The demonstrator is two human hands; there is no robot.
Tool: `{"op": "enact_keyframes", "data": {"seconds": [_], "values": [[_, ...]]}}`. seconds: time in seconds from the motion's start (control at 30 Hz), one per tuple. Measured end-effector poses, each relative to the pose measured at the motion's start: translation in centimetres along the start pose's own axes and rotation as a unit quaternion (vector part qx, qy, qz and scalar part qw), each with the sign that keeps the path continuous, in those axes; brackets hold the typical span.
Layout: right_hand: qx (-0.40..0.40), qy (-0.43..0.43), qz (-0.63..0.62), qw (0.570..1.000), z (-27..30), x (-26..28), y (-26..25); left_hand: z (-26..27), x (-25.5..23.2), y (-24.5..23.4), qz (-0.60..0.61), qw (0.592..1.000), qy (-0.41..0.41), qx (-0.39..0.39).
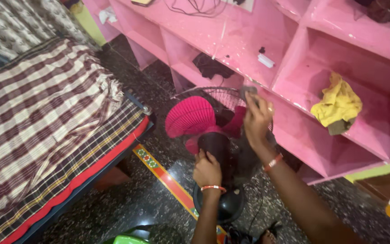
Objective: The person cleans a pink table fan using a cloth. They wipe the fan's body, blades, and cage while sitting on the floor.
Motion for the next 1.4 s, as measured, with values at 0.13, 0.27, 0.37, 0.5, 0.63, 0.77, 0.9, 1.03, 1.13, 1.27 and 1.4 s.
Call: {"op": "enact_keyframes", "data": {"seconds": [0.13,0.27,0.37,0.5,0.63,0.77,0.9,1.03,1.13,1.27,1.4], "values": [[0.016,-0.04,0.072,0.996,2.7,0.3,2.2,-0.5,-0.7,-0.7,-0.003,0.999,0.009,-0.043],[0.135,-0.06,0.071,0.986,9.1,-1.0,4.4,-0.5,-0.8,0.1,-0.03,0.999,-0.005,-0.014],[0.141,-0.022,0.013,0.99,10.5,-1.6,3.3,-0.1,-0.7,0.4,-0.03,0.999,-0.013,-0.003],[0.009,0.047,-0.11,0.993,4.8,-1.0,-0.1,-0.4,-1.2,-1.0,-0.02,0.998,0.006,-0.059],[-0.015,0.032,0.009,0.999,-0.6,0.2,-0.2,0.4,-1.2,-0.5,-0.001,1.0,-0.001,-0.003],[-0.01,-0.024,0.074,0.997,3.5,0.5,1.4,-0.1,-1.4,-0.6,-0.014,1.0,-0.003,-0.02],[0.085,-0.026,0.127,0.988,12.9,-2.7,4.6,0.2,-1.3,-0.3,-0.037,0.999,-0.012,-0.031],[0.153,0.063,0.016,0.986,16.9,-6.8,5.3,0.3,-1.0,-0.3,-0.026,0.999,-0.027,-0.013],[0.031,0.057,-0.084,0.994,14.1,-7.9,2.5,0.2,-1.1,-0.8,-0.024,0.999,-0.026,-0.016],[-0.1,0.275,-0.134,0.947,8.2,-12.7,1.3,0.5,-1.1,-0.7,-0.009,1.0,-0.021,-0.01],[-0.124,0.332,-0.072,0.932,7.0,-12.2,2.9,0.2,-1.4,-0.7,-0.023,0.999,-0.004,-0.034]]}}
Point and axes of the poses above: each hand's wrist, its own z-axis away from the middle knuckle, its own y-axis out of the palm, x = y × z, the point moved 8 cm from there along -z, towards the middle knuckle, and after that the axes turned 9 degrees about y, right-handed, at the moved point
